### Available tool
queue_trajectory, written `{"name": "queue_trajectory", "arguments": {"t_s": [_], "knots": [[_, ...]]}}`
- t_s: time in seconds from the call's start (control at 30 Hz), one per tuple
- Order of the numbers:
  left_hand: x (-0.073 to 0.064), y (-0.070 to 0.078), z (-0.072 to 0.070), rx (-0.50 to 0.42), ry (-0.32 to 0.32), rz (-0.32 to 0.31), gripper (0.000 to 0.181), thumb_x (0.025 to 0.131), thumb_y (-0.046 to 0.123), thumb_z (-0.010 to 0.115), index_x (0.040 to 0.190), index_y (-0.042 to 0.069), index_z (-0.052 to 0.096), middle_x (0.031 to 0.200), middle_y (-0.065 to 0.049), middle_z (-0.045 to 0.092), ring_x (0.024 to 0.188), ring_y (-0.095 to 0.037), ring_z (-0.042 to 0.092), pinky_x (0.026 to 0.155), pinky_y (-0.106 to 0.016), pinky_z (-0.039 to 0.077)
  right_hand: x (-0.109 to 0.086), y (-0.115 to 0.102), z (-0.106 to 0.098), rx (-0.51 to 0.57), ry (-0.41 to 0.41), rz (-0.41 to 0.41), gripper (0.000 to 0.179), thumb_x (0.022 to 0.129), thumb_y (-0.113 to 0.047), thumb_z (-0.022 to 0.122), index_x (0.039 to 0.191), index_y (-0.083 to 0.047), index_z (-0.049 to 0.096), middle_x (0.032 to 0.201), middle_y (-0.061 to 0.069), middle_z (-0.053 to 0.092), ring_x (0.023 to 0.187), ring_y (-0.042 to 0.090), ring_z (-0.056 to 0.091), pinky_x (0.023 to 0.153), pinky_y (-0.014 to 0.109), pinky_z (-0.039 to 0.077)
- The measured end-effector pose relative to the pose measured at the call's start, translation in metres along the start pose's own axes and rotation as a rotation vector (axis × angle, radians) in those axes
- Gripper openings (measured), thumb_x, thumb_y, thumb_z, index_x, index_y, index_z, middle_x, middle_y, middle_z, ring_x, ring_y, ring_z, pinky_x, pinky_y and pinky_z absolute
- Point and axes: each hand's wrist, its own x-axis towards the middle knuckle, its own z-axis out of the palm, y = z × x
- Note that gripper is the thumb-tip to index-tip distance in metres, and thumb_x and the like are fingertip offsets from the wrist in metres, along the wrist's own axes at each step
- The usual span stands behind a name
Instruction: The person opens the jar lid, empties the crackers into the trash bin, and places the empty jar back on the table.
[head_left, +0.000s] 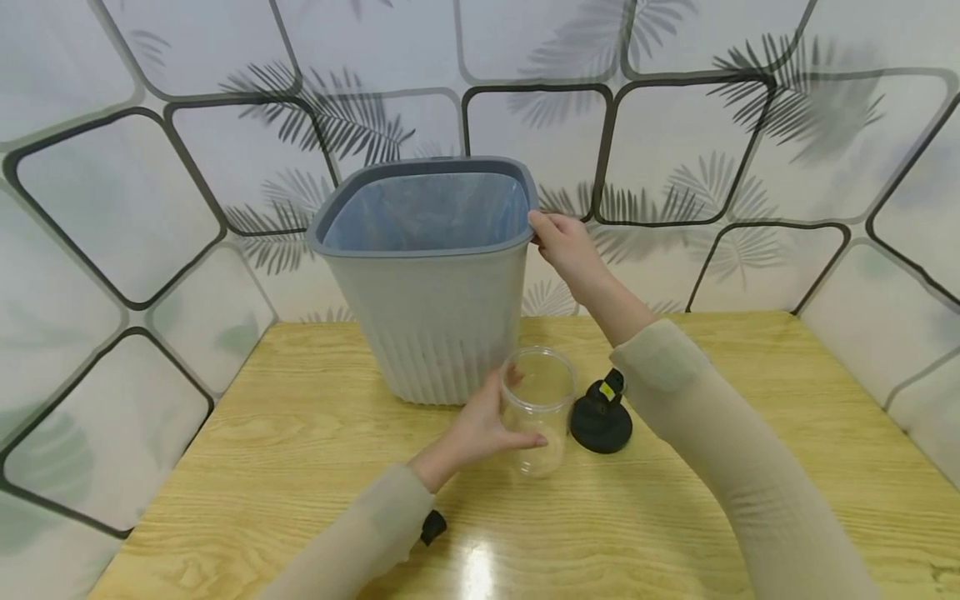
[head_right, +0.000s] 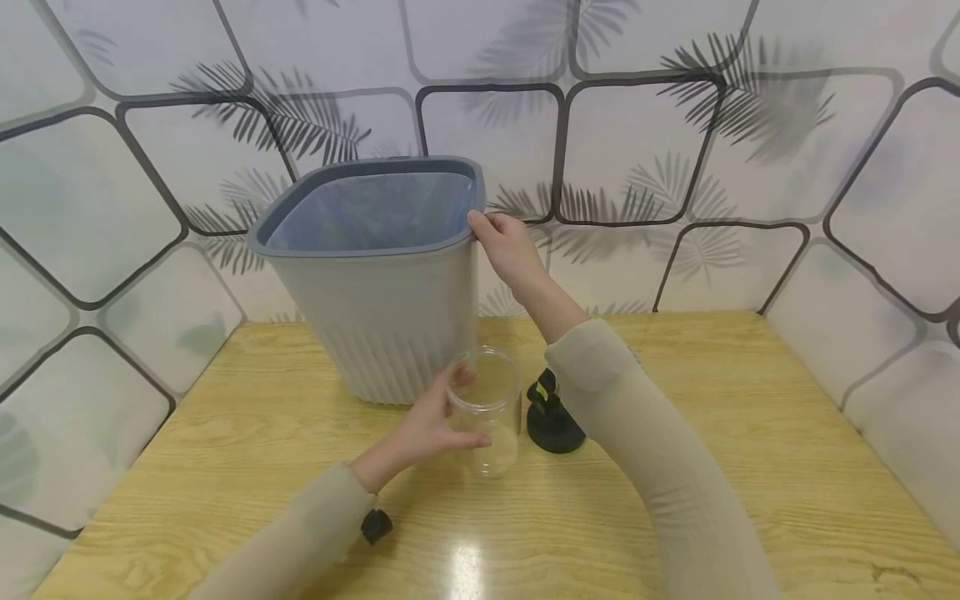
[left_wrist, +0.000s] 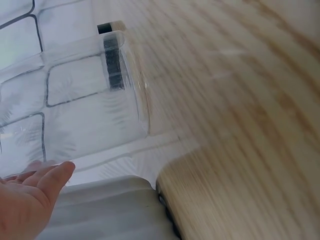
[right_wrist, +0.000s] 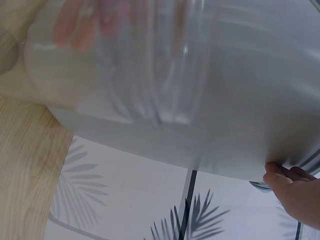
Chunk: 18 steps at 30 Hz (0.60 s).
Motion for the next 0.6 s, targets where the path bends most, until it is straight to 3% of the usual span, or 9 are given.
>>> {"name": "queue_trajectory", "arguments": {"t_s": [0.47,0.6], "knots": [[0.0011,0.0011,0.0019,0.043,-0.006,-0.009,0.105,0.064,0.031,0.079,0.140,0.007,0.011,0.132,-0.013,0.035,0.120,-0.024,0.035,0.093,-0.038,0.036,-0.0014,-0.0011,0.0000,0.001,-0.001,-0.006,0.046,0.095,-0.028,0.039,0.122,0.008,0.046,0.129,0.019,0.042,0.118,0.025,0.041,0.098,0.033,0.030],[0.0003,0.0055,0.0006,0.015,-0.018,-0.006,0.107,0.064,0.024,0.079,0.141,0.007,0.006,0.134,-0.017,0.033,0.122,-0.026,0.033,0.094,-0.039,0.034,-0.0008,-0.0006,0.0001,0.002,-0.002,0.001,0.046,0.095,-0.028,0.040,0.123,0.008,0.046,0.128,0.019,0.043,0.118,0.025,0.041,0.098,0.033,0.030]]}}
